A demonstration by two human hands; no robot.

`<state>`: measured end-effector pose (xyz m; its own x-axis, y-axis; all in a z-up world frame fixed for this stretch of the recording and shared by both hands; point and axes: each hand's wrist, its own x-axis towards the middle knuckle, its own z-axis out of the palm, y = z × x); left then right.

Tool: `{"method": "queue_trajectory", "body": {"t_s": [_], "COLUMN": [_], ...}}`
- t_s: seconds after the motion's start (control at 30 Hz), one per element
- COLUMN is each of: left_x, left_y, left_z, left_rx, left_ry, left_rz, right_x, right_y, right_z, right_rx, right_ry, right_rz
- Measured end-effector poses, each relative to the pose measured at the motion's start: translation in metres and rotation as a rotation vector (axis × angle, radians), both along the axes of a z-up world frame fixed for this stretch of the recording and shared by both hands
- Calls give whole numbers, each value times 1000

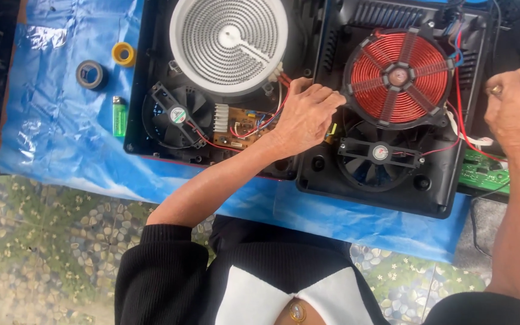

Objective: The person uses a screwdriver to tighten screws on a red fan assembly inside an open black electronic casing. They then use a soldering iron to work on the wiring and circuit board components within the same device.

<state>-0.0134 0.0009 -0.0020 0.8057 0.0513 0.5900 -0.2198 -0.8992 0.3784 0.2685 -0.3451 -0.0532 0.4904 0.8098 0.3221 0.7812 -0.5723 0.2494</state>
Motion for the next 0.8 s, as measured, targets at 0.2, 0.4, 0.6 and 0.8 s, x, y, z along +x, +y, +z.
{"method": "queue_trajectory", "body": {"t_s": [0.2, 0.4, 0.6, 0.8], "left_x": [0, 1, 1, 1], "left_y": [-2, -2, -3, -2], "left_z": [-2, -3, -5, -7], "left_rx": [3, 3, -8, -16], "left_ry": [33, 47, 28, 31], "left_rz": [-1, 3, -2, -10], "right_x": [-20, -25, -20, -8], "right_y": [9, 17, 16, 4], "right_z": [19, 32, 29, 19], "right_rx": [-58, -57, -170, 178], "right_ry": [-18, 39, -59, 287], "right_rz": [-94, -58, -138, -21]}}
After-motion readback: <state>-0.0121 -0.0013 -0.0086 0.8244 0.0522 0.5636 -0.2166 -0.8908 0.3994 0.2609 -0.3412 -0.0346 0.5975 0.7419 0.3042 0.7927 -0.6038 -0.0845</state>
